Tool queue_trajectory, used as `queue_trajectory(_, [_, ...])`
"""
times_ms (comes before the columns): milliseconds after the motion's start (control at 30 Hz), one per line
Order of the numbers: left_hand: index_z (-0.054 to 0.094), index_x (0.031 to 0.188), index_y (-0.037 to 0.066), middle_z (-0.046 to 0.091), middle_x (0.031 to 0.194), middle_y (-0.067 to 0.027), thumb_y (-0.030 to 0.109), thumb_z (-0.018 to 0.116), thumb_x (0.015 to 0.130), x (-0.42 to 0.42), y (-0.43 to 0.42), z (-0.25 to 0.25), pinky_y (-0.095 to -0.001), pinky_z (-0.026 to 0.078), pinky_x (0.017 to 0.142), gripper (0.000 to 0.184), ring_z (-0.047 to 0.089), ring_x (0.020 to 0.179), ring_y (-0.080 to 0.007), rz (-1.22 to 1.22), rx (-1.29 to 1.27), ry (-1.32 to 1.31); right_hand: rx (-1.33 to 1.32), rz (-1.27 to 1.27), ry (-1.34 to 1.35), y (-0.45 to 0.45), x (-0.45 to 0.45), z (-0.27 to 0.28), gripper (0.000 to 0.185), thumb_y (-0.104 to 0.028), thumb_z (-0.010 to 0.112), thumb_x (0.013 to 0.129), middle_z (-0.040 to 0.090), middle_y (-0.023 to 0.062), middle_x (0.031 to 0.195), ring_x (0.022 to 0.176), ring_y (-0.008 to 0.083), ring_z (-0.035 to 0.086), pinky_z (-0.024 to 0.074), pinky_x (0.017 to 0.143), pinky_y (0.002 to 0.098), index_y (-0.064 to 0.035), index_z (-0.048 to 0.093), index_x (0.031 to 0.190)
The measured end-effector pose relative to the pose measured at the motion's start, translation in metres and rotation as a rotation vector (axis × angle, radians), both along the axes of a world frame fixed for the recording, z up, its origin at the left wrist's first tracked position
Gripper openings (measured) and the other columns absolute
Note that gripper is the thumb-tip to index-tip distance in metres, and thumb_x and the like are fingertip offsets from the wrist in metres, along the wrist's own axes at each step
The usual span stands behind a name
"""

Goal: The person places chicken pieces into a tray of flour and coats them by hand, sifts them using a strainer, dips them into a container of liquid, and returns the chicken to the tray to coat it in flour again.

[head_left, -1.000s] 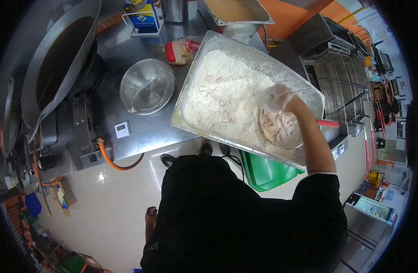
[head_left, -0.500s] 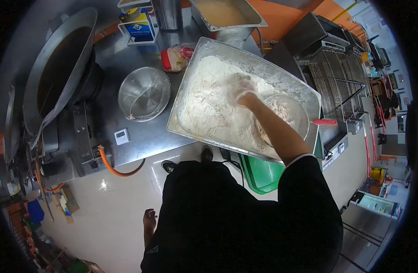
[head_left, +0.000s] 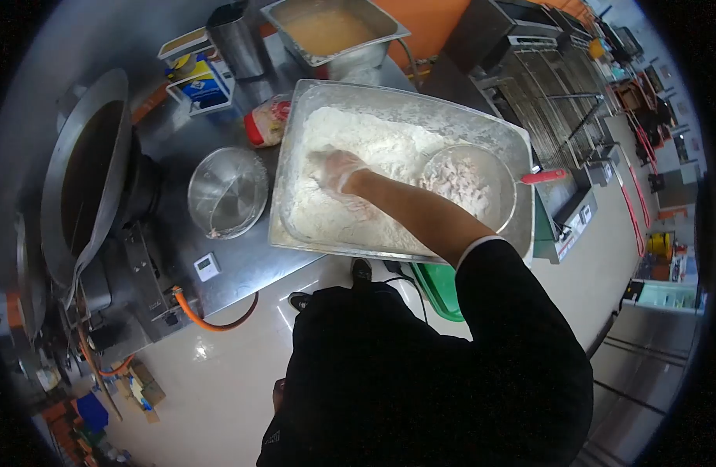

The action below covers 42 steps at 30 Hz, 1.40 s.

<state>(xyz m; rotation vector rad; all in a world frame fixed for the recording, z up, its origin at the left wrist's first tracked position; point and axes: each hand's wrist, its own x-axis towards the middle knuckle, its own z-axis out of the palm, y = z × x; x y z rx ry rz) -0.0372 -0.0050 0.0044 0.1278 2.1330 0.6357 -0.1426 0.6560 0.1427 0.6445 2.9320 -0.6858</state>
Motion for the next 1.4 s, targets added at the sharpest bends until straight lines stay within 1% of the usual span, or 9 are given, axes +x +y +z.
queue_trajectory(267, [0.056, 0.11, 0.0, 0.065, 0.099, -0.0177, 0.029, 0.059, 0.086, -0.004, -0.029, -0.028, -0.0352, 0.05, 0.079, 0.037, 0.063, 0.092, -0.0274, -0.007, -0.027, 0.022, 0.095, 0.395, -0.202, 0.097, 0.105, 0.05, 0.038, -0.034, 0.045, 0.087, 0.063, 0.0213, 0.086, 0.078, 0.0334, 0.061, 0.0477, 0.071, 0.0451, 0.0, 0.062, 0.081])
queue_trajectory(433, [0.056, 0.108, 0.0, 0.065, 0.098, -0.0171, 0.026, 0.057, 0.087, -0.011, -0.018, -0.03, -0.0361, 0.051, 0.079, 0.033, 0.063, 0.091, -0.0278, 0.116, 0.016, -0.137, 0.054, 0.231, -0.678, 0.066, 0.135, 0.119, 0.043, -0.037, 0.052, 0.085, 0.061, 0.0206, 0.104, 0.098, 0.0336, 0.058, 0.0453, 0.089, 0.0444, -0.0069, 0.052, 0.116])
queue_trajectory(600, [0.058, 0.106, -0.001, 0.065, 0.098, -0.0162, 0.022, 0.057, 0.087, -0.047, 0.017, 0.0, -0.0368, 0.05, 0.079, 0.03, 0.063, 0.091, -0.0269, 0.067, -0.034, -0.094, -0.135, 0.018, -0.171, 0.001, 0.108, 0.042, 0.057, -0.036, 0.053, 0.084, 0.057, 0.0204, 0.116, 0.109, 0.0308, 0.054, 0.0438, 0.09, 0.045, -0.0041, 0.042, 0.13])
queue_trajectory(700, [0.059, 0.104, 0.0, 0.064, 0.098, -0.0164, 0.02, 0.057, 0.087, -0.054, -0.01, -0.038, -0.0366, 0.05, 0.08, 0.027, 0.062, 0.092, -0.0257, -0.165, 0.118, 0.236, -0.017, 0.094, -0.159, -0.009, 0.073, 0.0, 0.048, -0.032, 0.053, 0.082, 0.06, 0.0191, 0.107, 0.102, 0.0308, 0.057, 0.0462, 0.085, 0.0432, -0.0035, 0.049, 0.12])
queue_trajectory(867, [0.058, 0.104, -0.001, 0.064, 0.098, -0.016, 0.02, 0.056, 0.087, -0.089, 0.08, -0.062, -0.0362, 0.05, 0.08, 0.027, 0.062, 0.091, -0.0252, -0.185, 0.097, 0.077, 0.192, 0.221, -0.134, -0.017, 0.031, -0.033, 0.035, -0.026, 0.053, 0.08, 0.064, 0.0168, 0.093, 0.089, 0.0309, 0.063, 0.0502, 0.077, 0.0402, -0.0025, 0.059, 0.105])
queue_trajectory(1067, [0.058, 0.104, -0.001, 0.064, 0.097, -0.0154, 0.019, 0.055, 0.088, -0.102, 0.117, -0.056, -0.0357, 0.05, 0.08, 0.026, 0.062, 0.091, -0.0247, -0.229, 0.09, 0.051, 0.279, 0.519, -0.19, 0.009, 0.051, 0.028, 0.023, -0.022, 0.057, 0.075, 0.067, 0.0172, 0.079, 0.083, 0.0345, 0.064, 0.0517, 0.074, 0.0407, -0.0024, 0.069, 0.073])
queue_trajectory(1133, [0.058, 0.104, -0.002, 0.063, 0.097, -0.0152, 0.019, 0.055, 0.088, -0.104, 0.11, -0.051, -0.0355, 0.05, 0.08, 0.026, 0.061, 0.09, -0.0245, -0.215, 0.103, 0.039, -0.049, 0.194, 0.356, 0.043, 0.082, -0.031, 0.036, -0.034, 0.057, 0.078, 0.062, 0.0217, 0.102, 0.099, 0.0362, 0.058, 0.045, 0.087, 0.045, -0.0012, 0.066, 0.09])
queue_trajectory(1233, [0.058, 0.104, -0.002, 0.063, 0.096, -0.0149, 0.019, 0.054, 0.088, -0.096, 0.059, -0.04, -0.0353, 0.049, 0.08, 0.026, 0.061, 0.09, -0.0242, -0.171, 0.123, 0.034, -0.017, 0.21, -0.266, 0.062, 0.153, 0.083, 0.036, -0.035, 0.05, 0.087, 0.059, 0.0202, 0.11, 0.104, 0.033, 0.054, 0.0407, 0.091, 0.0438, -0.0032, 0.065, 0.096])
queue_trajectory(1400, [0.058, 0.104, -0.002, 0.063, 0.096, -0.0145, 0.018, 0.053, 0.089, -0.069, 0.011, -0.022, -0.0349, 0.049, 0.08, 0.026, 0.061, 0.089, -0.0238, -0.136, 0.181, 0.028, 0.117, 0.183, -0.549, 0.063, 0.207, 0.097, 0.045, -0.035, 0.045, 0.091, 0.052, 0.0127, 0.13, 0.112, 0.0305, 0.053, 0.0394, 0.096, 0.0422, -0.0123, 0.049, 0.13])
